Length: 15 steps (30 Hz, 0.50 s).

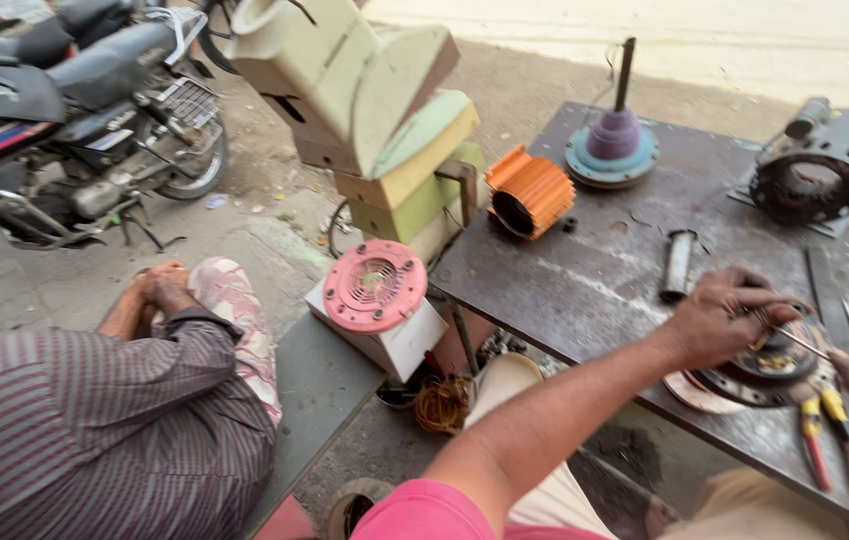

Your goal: The person repairs an electric motor by using a screwdriver to pry apart components, handling internal wiring, and prying at a metal hub with a tool.

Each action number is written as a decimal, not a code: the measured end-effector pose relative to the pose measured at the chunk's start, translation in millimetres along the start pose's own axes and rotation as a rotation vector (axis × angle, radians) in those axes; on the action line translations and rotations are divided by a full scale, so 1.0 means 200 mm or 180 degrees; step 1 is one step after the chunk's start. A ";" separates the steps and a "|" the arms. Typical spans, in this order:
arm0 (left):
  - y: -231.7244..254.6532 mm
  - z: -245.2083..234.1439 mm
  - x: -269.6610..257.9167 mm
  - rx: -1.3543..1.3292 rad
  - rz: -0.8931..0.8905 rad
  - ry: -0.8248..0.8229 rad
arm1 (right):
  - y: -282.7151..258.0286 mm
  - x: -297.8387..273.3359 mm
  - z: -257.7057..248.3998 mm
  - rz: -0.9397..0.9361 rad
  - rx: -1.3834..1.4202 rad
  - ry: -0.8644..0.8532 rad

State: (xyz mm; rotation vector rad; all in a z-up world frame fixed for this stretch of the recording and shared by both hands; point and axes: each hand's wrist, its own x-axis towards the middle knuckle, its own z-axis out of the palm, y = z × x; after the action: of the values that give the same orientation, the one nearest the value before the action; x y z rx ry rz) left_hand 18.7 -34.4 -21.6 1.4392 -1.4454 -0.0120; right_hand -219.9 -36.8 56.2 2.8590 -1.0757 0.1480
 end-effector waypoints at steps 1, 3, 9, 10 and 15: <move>0.01 -0.06 0.02 -0.0129 -0.0177 -0.0235 | -0.04 0.06 0.01 -0.0127 0.0120 0.0297; 0.01 -0.12 0.04 0.0883 0.1322 -0.0301 | -0.15 0.09 0.10 -0.0650 0.0600 0.1408; 0.06 -0.22 0.03 -0.0021 -0.0092 -0.0392 | -0.27 0.01 0.10 -0.0006 0.1993 0.0895; 0.09 -0.23 0.06 0.0031 -0.0197 -0.0492 | -0.28 0.01 0.07 -0.0171 0.1867 0.1001; 0.20 -0.36 0.09 -0.0850 -0.1101 -0.1142 | -0.36 -0.11 0.03 -0.0402 0.1526 0.1318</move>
State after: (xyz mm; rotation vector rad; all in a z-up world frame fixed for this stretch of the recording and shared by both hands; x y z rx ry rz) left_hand 40.7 9.0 46.8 1.4933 -1.3924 -0.6850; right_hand -188.4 30.2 44.4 3.0613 -0.8615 1.0661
